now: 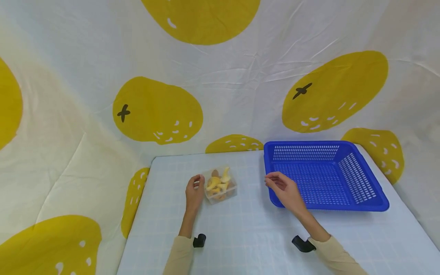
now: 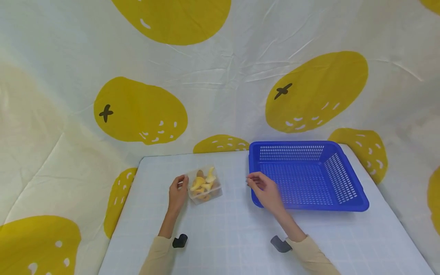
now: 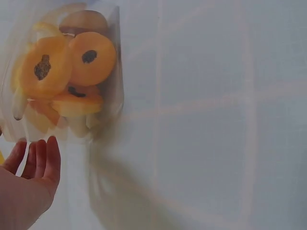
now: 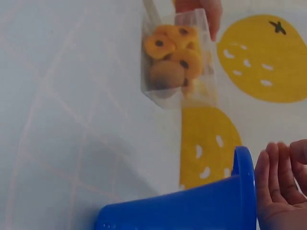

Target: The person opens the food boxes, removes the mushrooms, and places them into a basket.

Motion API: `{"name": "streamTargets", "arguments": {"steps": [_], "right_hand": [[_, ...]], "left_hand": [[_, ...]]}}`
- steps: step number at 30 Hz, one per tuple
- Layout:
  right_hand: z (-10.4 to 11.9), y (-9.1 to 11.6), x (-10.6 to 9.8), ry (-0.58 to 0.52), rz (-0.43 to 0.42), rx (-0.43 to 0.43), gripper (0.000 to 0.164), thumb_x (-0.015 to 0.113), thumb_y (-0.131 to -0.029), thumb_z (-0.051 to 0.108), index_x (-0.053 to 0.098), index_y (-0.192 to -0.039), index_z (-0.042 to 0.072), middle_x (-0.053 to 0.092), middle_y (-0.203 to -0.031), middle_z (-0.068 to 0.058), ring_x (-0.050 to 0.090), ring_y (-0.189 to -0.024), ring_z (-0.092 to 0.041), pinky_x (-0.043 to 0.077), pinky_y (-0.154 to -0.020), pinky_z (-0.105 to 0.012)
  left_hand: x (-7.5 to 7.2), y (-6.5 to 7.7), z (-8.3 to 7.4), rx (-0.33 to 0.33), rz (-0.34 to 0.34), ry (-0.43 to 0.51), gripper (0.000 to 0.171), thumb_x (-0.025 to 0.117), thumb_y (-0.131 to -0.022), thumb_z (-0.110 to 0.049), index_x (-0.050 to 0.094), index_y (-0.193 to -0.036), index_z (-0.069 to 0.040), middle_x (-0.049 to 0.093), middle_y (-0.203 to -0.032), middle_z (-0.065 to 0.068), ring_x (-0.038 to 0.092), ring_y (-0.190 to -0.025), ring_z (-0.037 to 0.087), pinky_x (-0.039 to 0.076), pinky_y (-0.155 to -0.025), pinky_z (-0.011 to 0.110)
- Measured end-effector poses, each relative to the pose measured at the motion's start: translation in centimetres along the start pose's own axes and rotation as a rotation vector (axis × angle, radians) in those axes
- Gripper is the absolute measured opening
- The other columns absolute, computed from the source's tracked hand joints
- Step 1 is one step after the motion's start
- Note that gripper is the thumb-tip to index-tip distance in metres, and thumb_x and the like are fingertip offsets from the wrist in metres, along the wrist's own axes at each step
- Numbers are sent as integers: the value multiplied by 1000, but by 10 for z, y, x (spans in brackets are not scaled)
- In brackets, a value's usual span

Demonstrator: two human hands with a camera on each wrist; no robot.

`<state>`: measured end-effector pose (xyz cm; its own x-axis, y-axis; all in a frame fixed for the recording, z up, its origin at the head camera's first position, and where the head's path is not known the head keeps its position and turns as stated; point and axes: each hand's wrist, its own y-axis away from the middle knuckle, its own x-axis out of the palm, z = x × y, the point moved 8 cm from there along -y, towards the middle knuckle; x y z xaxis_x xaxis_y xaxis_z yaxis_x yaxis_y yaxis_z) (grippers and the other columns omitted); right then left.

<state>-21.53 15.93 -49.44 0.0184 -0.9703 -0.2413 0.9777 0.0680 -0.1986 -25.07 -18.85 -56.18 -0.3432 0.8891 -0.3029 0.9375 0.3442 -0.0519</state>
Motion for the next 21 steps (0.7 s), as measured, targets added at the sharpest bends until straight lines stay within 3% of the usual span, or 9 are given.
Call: {"name": "streamTargets", "arguments": {"steps": [5,9,16,21], "right_hand": [[7,2,23,-48,44,-88,16,63,-101,2,67,-115,-4,69,-107,-25,72,-95,-24,55,-86,-18],[10,6,43,-68,82,-110,16,62,-100,-4,65,-115,-6,68,-106,-25,72,-94,-34,55,-86,-19],[2,16,74,-129,162,-61,14,65,-102,10,69,-114,3,72,-102,-7,72,-93,-30,58,-85,-26],[-9,23,88,-168,197,-38,20,64,-103,14,68,-116,-1,72,-100,-8,71,-91,-34,59,-83,-30]], "left_hand": [[2,3,2,-29,4,24,33,63,-104,-30,67,-122,-3,66,-121,14,62,-106,27,51,-81,30],[3,7,2,-33,19,46,35,63,-104,-31,66,-123,-2,65,-122,15,62,-106,27,52,-76,23],[5,12,6,-23,54,71,38,63,-104,-32,64,-125,0,64,-123,17,62,-107,28,52,-77,20],[9,15,6,10,77,90,36,63,-104,-26,63,-126,2,63,-123,19,62,-106,29,51,-77,17]]}}
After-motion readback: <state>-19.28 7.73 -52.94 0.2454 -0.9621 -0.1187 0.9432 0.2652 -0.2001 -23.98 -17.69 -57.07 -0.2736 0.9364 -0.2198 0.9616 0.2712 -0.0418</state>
